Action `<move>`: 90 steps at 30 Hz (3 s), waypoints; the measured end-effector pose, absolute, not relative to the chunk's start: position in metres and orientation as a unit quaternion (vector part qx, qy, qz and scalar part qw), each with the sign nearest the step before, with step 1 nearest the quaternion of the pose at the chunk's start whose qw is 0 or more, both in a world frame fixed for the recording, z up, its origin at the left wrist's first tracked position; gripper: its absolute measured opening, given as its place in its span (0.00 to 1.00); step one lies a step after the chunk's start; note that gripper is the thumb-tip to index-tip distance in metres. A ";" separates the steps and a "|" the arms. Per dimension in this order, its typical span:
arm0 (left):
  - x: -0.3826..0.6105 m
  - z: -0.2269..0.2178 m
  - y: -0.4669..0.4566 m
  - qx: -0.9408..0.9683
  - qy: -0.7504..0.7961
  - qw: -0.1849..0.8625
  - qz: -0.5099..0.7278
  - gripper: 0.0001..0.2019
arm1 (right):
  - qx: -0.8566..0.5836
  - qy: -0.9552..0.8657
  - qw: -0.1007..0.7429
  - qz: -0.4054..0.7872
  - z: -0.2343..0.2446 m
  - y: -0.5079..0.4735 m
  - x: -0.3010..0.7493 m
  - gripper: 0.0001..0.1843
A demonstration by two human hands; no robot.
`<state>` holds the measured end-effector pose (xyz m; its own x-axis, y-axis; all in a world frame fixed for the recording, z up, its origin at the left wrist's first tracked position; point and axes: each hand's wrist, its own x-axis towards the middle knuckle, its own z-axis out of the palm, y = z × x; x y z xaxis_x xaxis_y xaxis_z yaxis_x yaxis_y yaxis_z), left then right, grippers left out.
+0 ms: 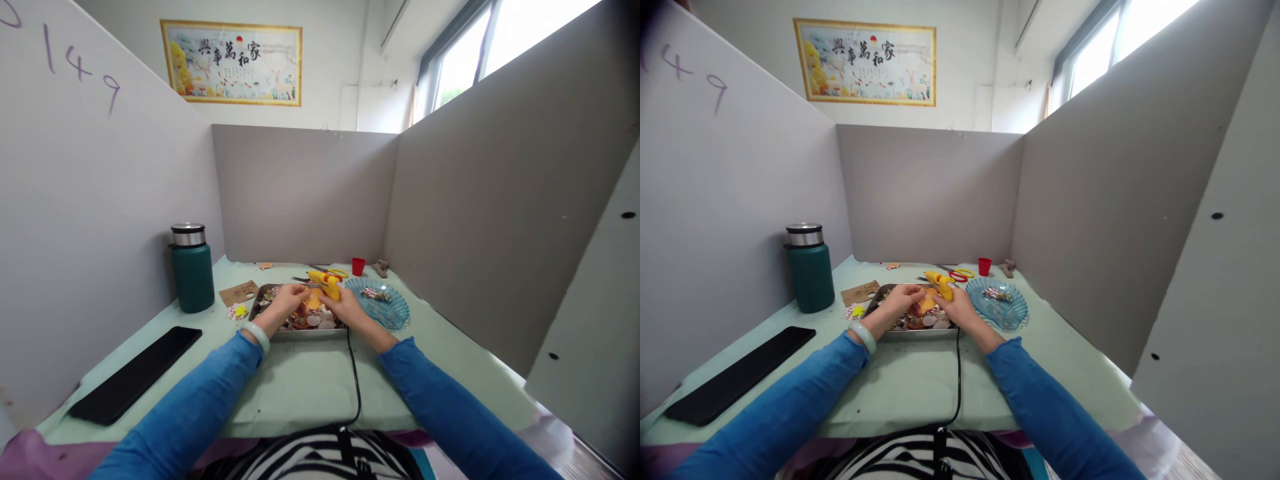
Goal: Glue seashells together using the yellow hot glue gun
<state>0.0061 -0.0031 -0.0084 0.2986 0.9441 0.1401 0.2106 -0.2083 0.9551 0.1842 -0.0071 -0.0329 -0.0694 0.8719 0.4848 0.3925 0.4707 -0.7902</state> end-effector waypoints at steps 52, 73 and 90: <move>0.007 -0.008 -0.001 0.577 0.457 0.460 0.496 0.07 | -0.418 -0.699 0.487 0.315 -0.024 -0.018 0.181 0.17; 0.005 -0.013 0.005 0.579 0.467 0.443 0.500 0.09 | -0.419 -0.704 0.487 0.304 -0.027 -0.015 0.182 0.15; 0.005 -0.011 0.002 0.573 0.458 0.460 0.501 0.09 | -0.424 -0.704 0.481 0.304 -0.027 -0.017 0.182 0.15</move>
<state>0.0049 0.0023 -0.0106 0.0795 0.9852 0.1516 0.0634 -0.1568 0.9856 0.1822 -0.0170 -0.0266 -0.1774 0.8899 0.4202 0.3043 0.4556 -0.8365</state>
